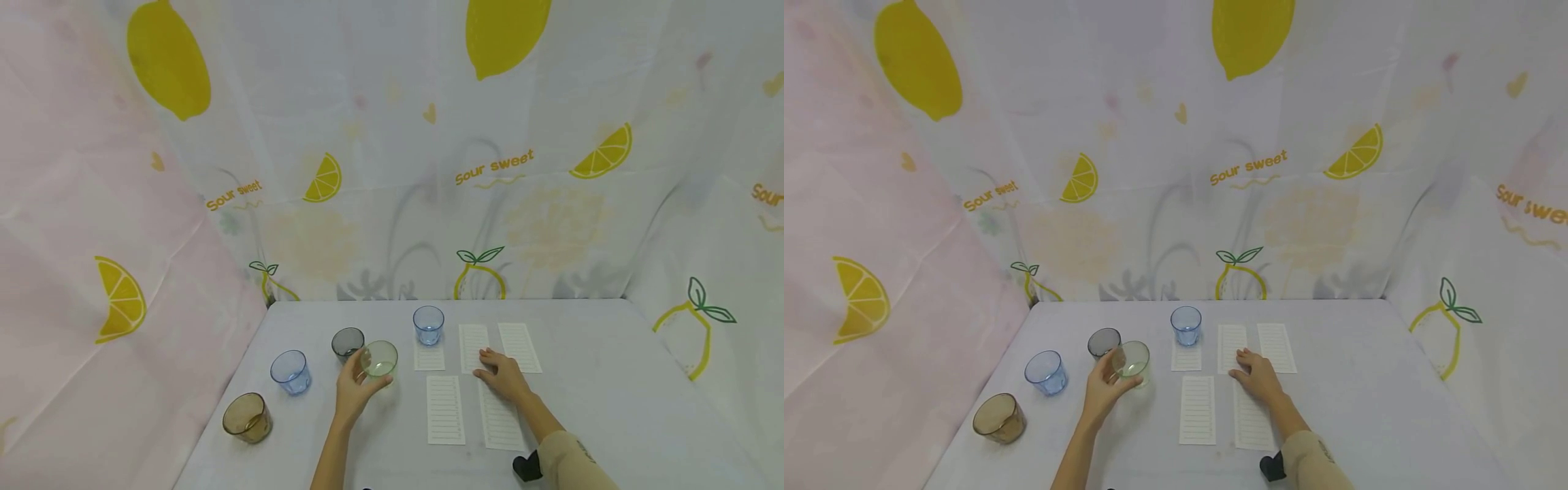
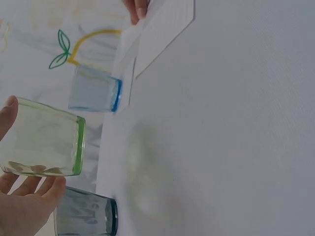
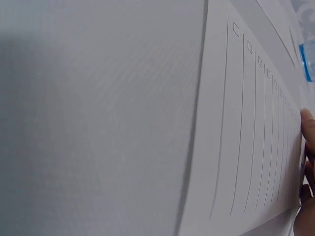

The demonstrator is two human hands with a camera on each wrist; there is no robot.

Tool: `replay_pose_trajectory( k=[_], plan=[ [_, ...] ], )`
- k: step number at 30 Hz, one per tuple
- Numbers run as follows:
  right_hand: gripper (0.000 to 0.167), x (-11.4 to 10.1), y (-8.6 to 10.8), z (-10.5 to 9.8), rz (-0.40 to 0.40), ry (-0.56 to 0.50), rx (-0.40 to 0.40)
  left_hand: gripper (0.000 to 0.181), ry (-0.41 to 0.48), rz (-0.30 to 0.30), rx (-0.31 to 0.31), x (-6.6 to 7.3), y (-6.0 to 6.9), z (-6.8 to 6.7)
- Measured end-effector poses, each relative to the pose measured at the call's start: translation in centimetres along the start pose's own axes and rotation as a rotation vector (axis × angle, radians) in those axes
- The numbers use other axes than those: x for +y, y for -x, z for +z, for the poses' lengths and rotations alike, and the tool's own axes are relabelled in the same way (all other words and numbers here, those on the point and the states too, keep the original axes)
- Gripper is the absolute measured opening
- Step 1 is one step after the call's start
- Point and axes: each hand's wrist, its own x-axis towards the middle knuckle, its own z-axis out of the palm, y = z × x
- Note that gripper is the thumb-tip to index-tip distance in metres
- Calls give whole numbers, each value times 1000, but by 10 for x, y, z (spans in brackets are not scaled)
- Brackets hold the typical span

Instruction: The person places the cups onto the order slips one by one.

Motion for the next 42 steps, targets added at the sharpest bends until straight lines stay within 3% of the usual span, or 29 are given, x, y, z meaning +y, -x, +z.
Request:
replay_pose_trajectory(
  k=[20, 31, 42],
  plan=[
    [41, 0, 0, 1, -19, -22, 26, 75, 6, 42, -66, 20, -21, 20],
    [43, 0, 1, 0, -8, -39, 20, 73, -14, 130, -114, 33, -42, 37],
    [43, 0, 1, 1, 8, -51, 28, 72, -9, 152, -166, 39, -57, 50]
  ],
)
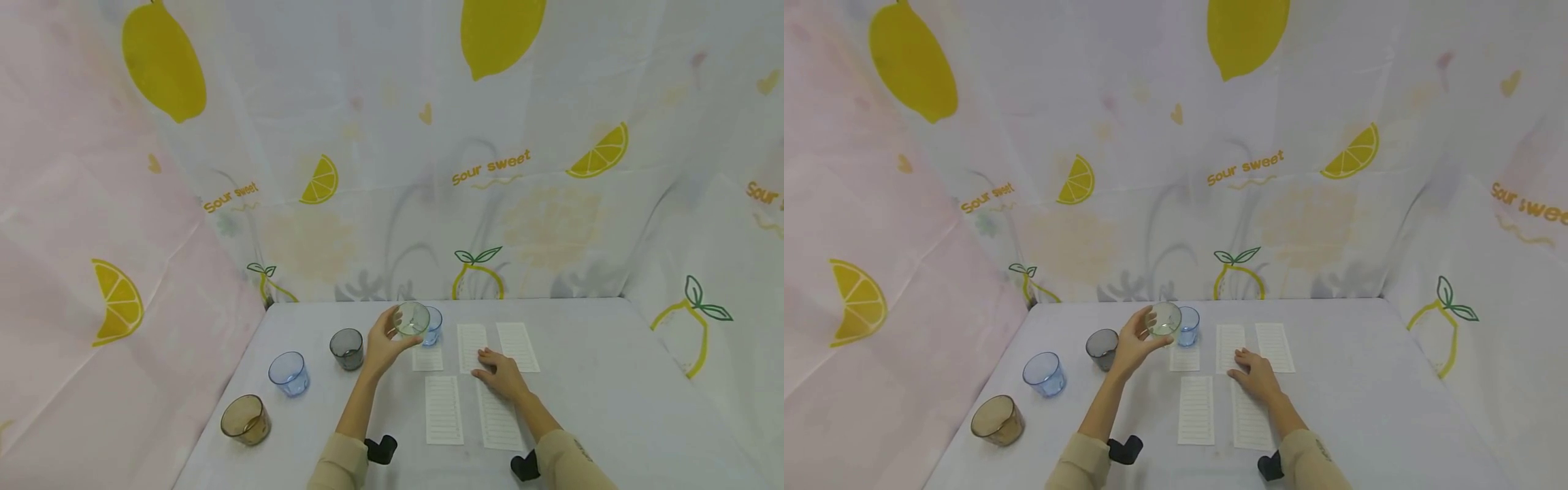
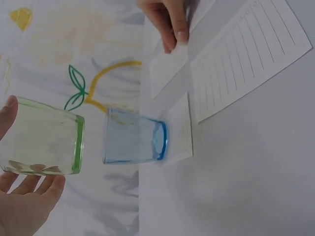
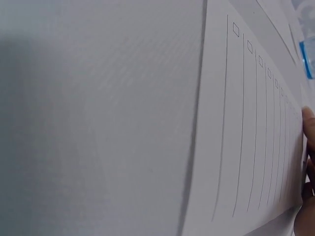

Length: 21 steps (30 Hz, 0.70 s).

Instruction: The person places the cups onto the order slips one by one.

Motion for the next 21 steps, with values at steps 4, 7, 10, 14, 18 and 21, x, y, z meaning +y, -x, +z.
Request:
replay_pose_trajectory(
  k=[4, 7, 10, 14, 18, 21],
  plan=[
    [43, -1, 0, -1, 17, -4, -4, 74, 13, 3, -15, -8, -10, 4],
    [44, -3, 0, -1, 18, -3, -4, 76, 6, -3, -20, -20, -20, 8],
    [43, -3, 0, -1, 19, 2, -3, 78, 14, -25, -20, -28, -29, 12],
    [43, -2, -1, -1, 23, 10, -4, 77, 49, -47, -25, -25, -37, 16],
    [43, -2, -2, -1, 20, 6, -4, 76, 56, -70, -42, -20, -42, 20],
    [42, -2, -1, -1, 14, -3, -5, 75, 51, -86, -60, -25, -50, 24]
  ],
)
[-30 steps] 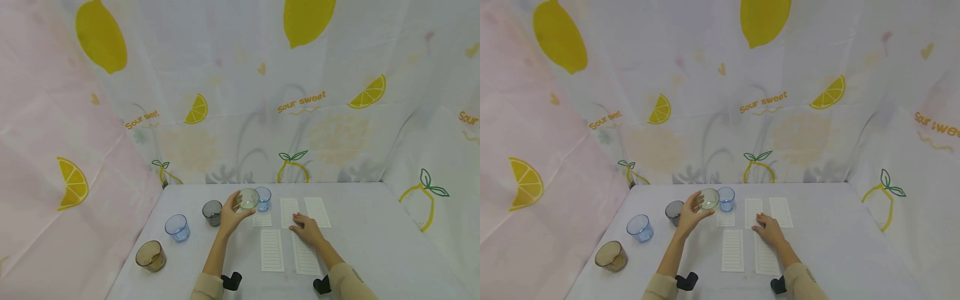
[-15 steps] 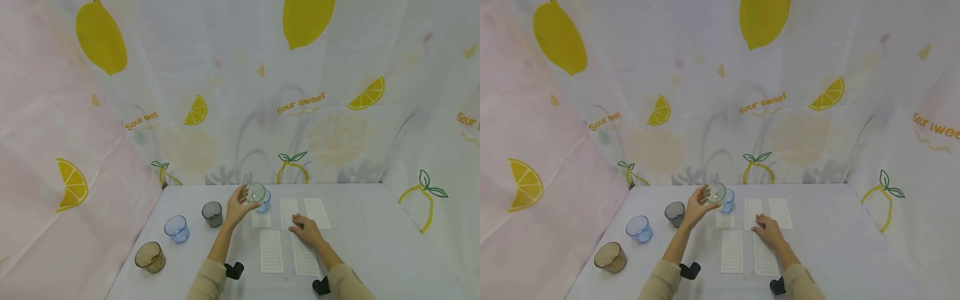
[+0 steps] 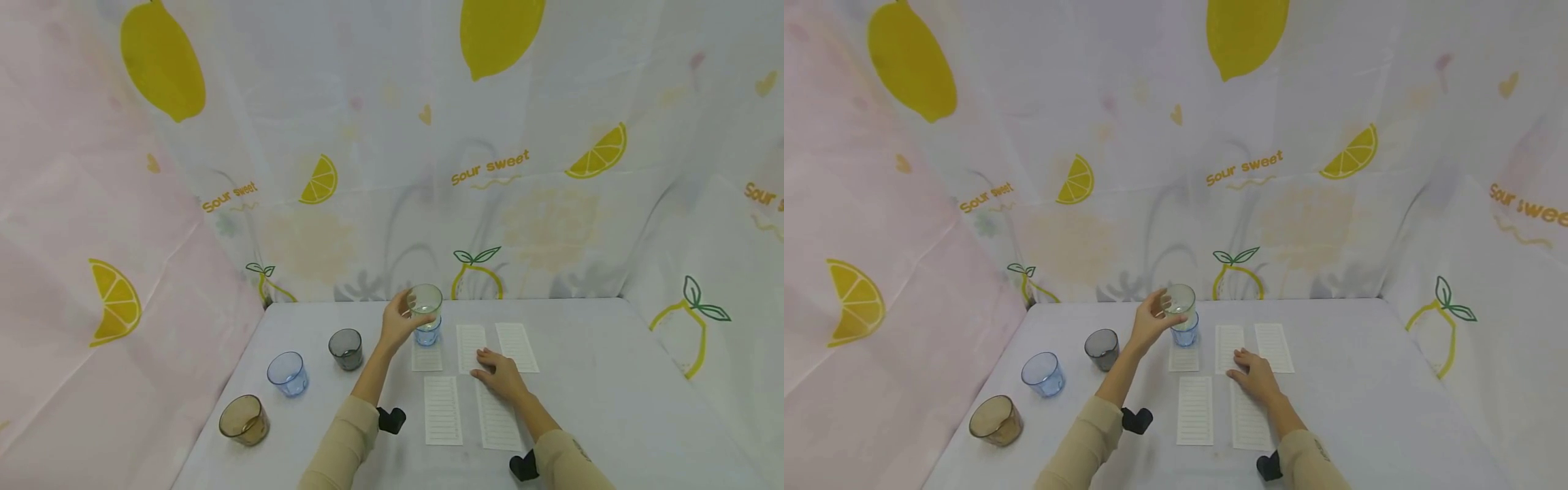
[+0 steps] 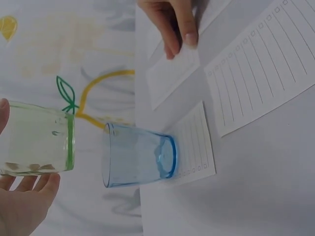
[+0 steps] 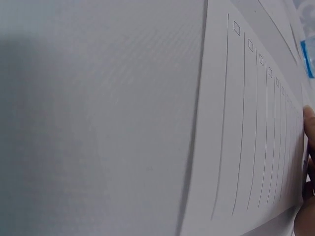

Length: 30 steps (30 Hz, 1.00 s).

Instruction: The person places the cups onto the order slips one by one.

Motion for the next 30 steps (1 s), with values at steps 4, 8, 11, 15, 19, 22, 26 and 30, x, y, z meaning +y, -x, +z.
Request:
replay_pose_trajectory(
  k=[4, 8, 11, 15, 19, 22, 26, 30],
  plan=[
    [42, 0, 1, 0, 7, -8, -4, 76, 15, -23, -24, -6, -10, 3],
    [42, 1, 0, 0, 7, 1, 1, 78, 12, -71, -12, -6, -18, 7],
    [42, 0, 0, 0, -3, 9, 14, 78, -10, -97, 8, -6, -24, 11],
    [41, -2, 1, 0, -18, 9, 23, 77, -32, -104, 7, -4, -31, 17],
    [41, -3, 1, 0, -17, 3, 22, 77, -65, -95, -20, -1, -38, 22],
    [42, -3, 1, 0, -11, 13, 14, 77, -79, -101, -34, 2, -43, 26],
    [44, -2, 0, 0, 5, 16, 1, 78, -73, -122, -41, 7, -49, 31],
    [43, 0, 0, 0, -6, 28, 12, 77, -73, -132, -34, 7, -53, 38]
  ],
)
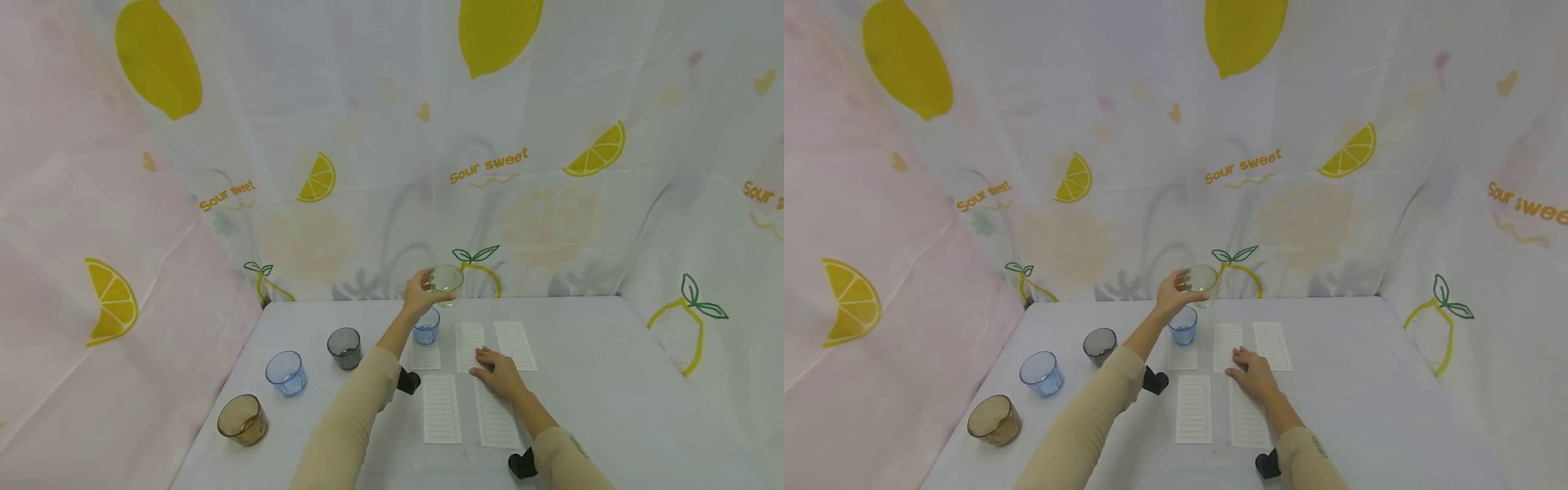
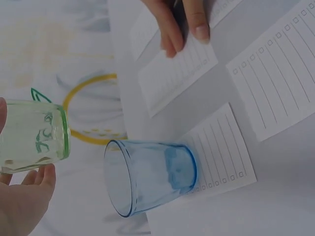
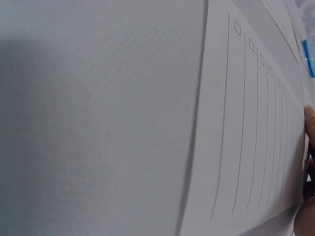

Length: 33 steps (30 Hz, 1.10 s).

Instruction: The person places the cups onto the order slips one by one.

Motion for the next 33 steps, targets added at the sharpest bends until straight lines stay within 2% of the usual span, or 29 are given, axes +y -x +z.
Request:
replay_pose_trajectory(
  k=[8, 14, 19, 27, 33],
  plan=[
    [44, 2, -1, 1, 9, 11, -3, 76, -91, 15, -3, -11, -2, 14],
    [45, 1, 0, 0, 10, -26, -25, 76, -173, 19, -1, -25, 0, 26],
    [44, 1, -1, -1, 9, -36, -20, 75, -194, 43, -3, -31, 4, 38],
    [42, 0, 0, 0, 10, -27, -11, 75, -196, -23, 41, -28, 15, 55],
    [42, 0, -1, 0, 28, -38, -9, 73, -212, -36, 74, -36, 19, 65]
  ],
)
